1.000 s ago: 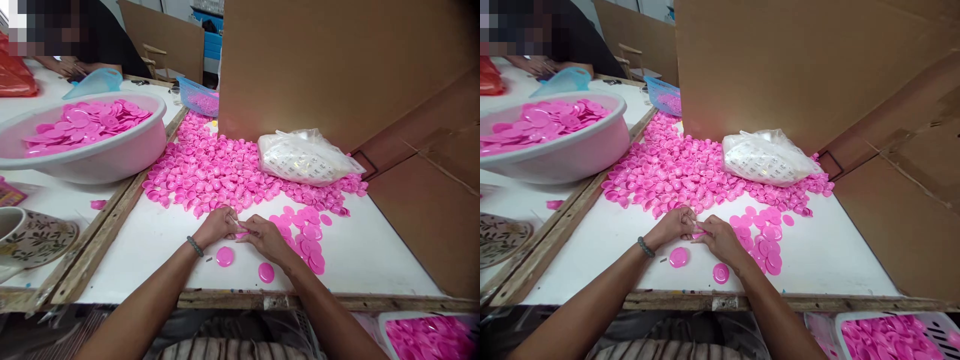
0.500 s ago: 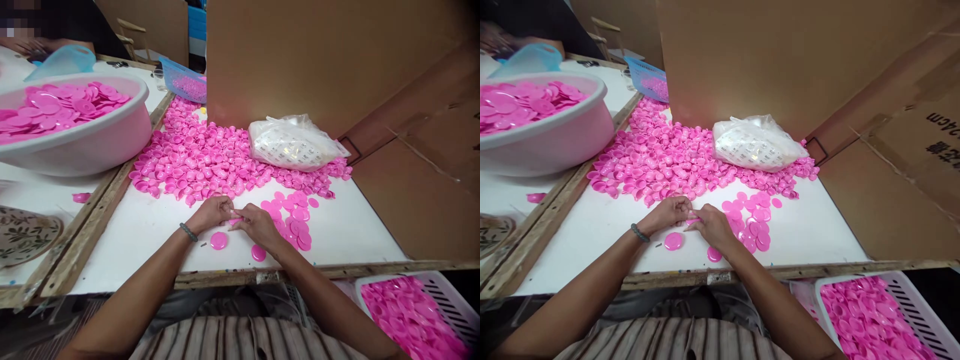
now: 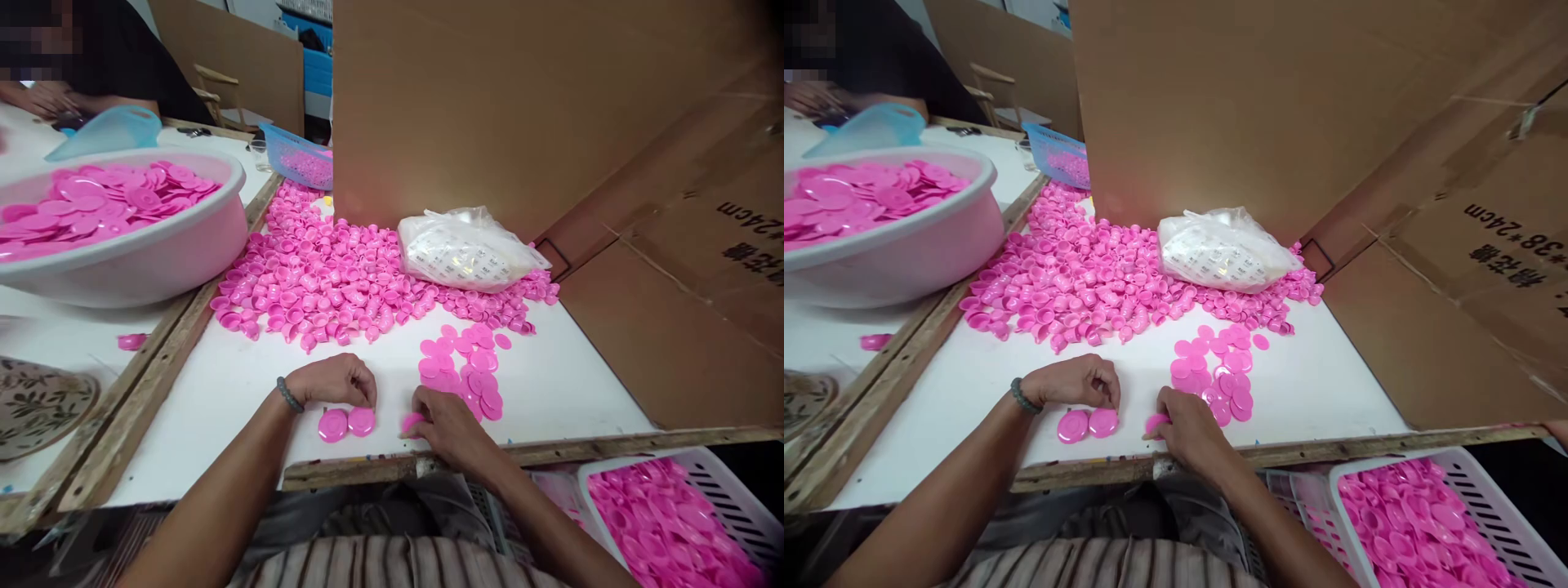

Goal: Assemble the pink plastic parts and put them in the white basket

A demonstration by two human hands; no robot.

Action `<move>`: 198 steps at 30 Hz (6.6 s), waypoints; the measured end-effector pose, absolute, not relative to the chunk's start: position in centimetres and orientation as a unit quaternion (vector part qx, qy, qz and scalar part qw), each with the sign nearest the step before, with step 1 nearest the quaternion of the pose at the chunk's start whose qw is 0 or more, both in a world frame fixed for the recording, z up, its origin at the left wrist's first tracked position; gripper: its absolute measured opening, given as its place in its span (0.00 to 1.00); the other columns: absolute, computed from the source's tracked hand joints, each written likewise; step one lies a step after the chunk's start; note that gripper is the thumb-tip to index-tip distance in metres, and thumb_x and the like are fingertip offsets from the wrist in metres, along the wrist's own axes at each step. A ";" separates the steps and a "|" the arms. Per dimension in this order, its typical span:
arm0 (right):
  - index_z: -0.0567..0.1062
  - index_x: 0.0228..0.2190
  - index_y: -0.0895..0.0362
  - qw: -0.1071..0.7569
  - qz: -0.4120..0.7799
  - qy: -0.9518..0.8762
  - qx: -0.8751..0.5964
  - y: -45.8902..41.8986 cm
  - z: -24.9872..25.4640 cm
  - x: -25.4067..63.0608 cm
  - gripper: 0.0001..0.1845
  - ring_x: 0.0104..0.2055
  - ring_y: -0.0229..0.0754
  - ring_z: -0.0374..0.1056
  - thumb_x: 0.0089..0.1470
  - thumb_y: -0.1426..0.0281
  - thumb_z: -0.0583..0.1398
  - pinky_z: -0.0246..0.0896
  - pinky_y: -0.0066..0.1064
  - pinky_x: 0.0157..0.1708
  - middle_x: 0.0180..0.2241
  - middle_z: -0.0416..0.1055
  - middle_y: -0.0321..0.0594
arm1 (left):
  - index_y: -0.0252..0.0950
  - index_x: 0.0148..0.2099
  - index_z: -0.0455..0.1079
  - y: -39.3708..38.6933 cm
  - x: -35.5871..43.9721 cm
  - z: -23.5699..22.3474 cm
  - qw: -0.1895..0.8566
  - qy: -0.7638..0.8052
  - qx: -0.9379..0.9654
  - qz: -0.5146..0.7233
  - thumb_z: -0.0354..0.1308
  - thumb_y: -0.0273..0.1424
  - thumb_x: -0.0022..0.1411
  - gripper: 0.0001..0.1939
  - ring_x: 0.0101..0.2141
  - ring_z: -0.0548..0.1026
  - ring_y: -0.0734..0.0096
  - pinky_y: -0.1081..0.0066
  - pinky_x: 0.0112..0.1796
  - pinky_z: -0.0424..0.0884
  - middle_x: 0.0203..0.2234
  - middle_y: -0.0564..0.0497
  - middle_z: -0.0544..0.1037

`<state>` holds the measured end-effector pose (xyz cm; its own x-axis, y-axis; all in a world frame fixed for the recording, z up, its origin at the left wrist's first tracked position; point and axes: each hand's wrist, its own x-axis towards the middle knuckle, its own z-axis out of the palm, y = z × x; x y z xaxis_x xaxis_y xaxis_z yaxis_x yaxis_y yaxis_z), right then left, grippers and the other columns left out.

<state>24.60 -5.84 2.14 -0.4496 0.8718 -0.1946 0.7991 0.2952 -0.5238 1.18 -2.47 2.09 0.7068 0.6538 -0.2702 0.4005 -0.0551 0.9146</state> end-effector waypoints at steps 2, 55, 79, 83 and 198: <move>0.65 0.24 0.56 0.120 0.310 -0.786 -0.521 -4.8 1.9 24.0 0.06 0.23 0.34 0.58 0.50 0.73 0.58 0.47 0.24 0.22 0.20 0.61 0.29 | 0.32 0.33 0.74 -2.5 1.2 2.1 0.587 0.374 0.709 0.114 0.57 0.30 0.49 0.09 0.28 0.70 0.74 0.78 0.30 0.63 0.27 0.51 0.75; 0.67 0.26 0.57 0.231 0.186 -0.836 -0.461 -1.2 0.8 23.3 0.05 0.27 0.37 0.59 0.52 0.70 0.57 0.55 0.27 0.25 0.28 0.63 0.37 | 0.37 0.39 0.63 -2.6 4.1 -0.2 0.300 0.512 0.752 0.286 0.57 0.33 0.54 0.11 0.27 0.66 0.72 0.74 0.27 0.58 0.27 0.54 0.69; 0.75 0.34 0.56 0.251 0.134 -0.889 -0.359 -1.7 -1.0 21.5 0.14 0.38 0.41 0.66 0.54 0.80 0.51 0.63 0.33 0.36 0.37 0.72 0.42 | 0.37 0.42 0.62 -2.1 3.9 -1.1 0.356 0.524 0.712 0.304 0.63 0.34 0.49 0.19 0.28 0.70 0.72 0.74 0.27 0.62 0.28 0.54 0.72; 0.75 0.34 0.54 0.320 0.190 -0.842 -0.391 -1.3 -1.0 21.8 0.12 0.39 0.42 0.65 0.54 0.77 0.54 0.64 0.34 0.36 0.36 0.72 0.40 | 0.37 0.42 0.62 -2.0 4.0 -1.1 0.356 0.525 0.709 0.308 0.61 0.35 0.51 0.17 0.28 0.70 0.72 0.75 0.28 0.62 0.29 0.53 0.73; 0.72 0.42 0.56 0.210 0.182 -0.837 -0.472 -3.1 1.6 22.7 0.13 0.31 0.40 0.63 0.58 0.65 0.53 0.56 0.29 0.31 0.29 0.70 0.39 | 0.33 0.35 0.70 -2.4 2.3 0.3 0.583 0.446 0.616 0.285 0.61 0.36 0.48 0.13 0.26 0.70 0.75 0.78 0.27 0.63 0.25 0.52 0.74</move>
